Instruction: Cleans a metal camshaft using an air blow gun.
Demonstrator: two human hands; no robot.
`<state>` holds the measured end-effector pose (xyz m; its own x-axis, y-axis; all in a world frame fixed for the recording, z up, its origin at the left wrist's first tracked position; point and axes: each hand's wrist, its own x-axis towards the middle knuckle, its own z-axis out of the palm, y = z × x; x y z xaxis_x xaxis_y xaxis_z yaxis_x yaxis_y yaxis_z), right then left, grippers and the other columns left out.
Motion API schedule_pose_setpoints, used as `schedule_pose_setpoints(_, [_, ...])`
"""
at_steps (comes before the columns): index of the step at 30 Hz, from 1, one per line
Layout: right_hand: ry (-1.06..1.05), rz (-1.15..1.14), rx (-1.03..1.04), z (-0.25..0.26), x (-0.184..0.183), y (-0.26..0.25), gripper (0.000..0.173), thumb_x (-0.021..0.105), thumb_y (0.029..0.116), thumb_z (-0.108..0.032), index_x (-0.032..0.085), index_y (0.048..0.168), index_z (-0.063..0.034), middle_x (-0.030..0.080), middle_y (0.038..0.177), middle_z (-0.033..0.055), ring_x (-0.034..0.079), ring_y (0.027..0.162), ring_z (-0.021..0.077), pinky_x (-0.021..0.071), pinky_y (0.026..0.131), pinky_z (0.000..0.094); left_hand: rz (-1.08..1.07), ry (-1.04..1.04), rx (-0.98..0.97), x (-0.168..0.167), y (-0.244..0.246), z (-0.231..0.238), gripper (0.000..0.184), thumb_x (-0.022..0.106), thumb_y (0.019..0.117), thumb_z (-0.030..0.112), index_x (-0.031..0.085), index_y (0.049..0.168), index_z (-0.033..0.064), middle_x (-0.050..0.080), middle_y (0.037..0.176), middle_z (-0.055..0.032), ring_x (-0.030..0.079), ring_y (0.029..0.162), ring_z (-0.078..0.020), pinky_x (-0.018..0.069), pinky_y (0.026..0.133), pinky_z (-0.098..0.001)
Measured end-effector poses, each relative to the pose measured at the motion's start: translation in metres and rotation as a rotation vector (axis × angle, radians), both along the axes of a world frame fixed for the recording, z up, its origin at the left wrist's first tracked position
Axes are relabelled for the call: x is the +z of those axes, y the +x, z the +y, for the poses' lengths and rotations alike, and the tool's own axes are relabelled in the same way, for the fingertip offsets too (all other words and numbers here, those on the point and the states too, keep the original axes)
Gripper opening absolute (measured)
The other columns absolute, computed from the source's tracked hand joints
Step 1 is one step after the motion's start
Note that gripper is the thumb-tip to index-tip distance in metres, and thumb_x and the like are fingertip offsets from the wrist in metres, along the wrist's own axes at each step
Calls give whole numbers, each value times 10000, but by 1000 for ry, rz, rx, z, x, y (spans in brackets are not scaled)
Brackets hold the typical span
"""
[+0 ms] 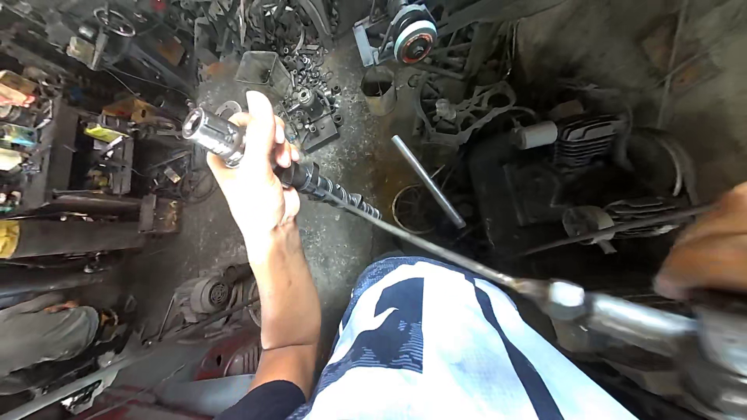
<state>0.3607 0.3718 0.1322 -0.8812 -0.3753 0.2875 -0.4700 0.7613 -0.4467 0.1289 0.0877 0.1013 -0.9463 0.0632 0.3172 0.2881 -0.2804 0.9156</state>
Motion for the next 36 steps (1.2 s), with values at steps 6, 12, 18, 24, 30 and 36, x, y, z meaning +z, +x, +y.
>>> schedule_pose_setpoints(6, [127, 131, 125, -8, -12, -14, 526, 527, 995, -563, 611, 942, -46, 589, 722, 87, 553, 564, 218, 379, 471, 370, 15, -12, 114, -12, -4, 11, 187, 611, 1020, 113, 534, 850, 108, 548, 635, 10, 543, 501, -94, 534, 498, -236])
schedule_pose_setpoints(12, [151, 180, 122, -17, -6, -20, 524, 520, 993, -586, 601, 911, -74, 555, 686, 47, 508, 521, 183, 338, 444, 342, 31, -42, 150, -17, 1, 19, 174, 626, 1013, 119, 557, 854, 105, 559, 646, 19, 540, 503, -80, 526, 496, -230])
schedule_pose_setpoints(18, [154, 201, 137, -19, -6, -21, 502, 537, 989, -570, 595, 909, -78, 558, 691, 39, 518, 533, 181, 346, 449, 338, 2, -17, 157, -18, 1, 16, 196, 622, 1017, 120, 550, 835, 103, 558, 634, 11, 548, 502, -89, 531, 496, -234])
schedule_pose_setpoints(24, [75, 133, 100, -4, -8, -5, 493, 540, 998, -523, 631, 962, -40, 603, 739, 101, 559, 592, 221, 385, 505, 375, -7, -3, 170, -18, 1, 12, 197, 621, 1015, 118, 554, 831, 104, 559, 630, 11, 550, 501, -85, 535, 501, -231])
schedule_pose_setpoints(30, [32, 96, 43, 3, -4, 5, 525, 535, 1009, -541, 650, 966, -31, 608, 736, 101, 565, 607, 217, 408, 531, 369, -8, 18, 107, -19, 0, 3, 181, 582, 1034, 118, 575, 854, 106, 573, 674, 15, 551, 524, -76, 532, 518, -216])
schedule_pose_setpoints(36, [15, 64, -10, 8, -8, 14, 555, 521, 1008, -559, 668, 943, -28, 632, 716, 107, 584, 595, 201, 437, 535, 363, -14, 42, 63, -21, 1, -1, 210, 545, 1045, 103, 571, 836, 107, 571, 664, 15, 550, 520, -77, 532, 519, -217])
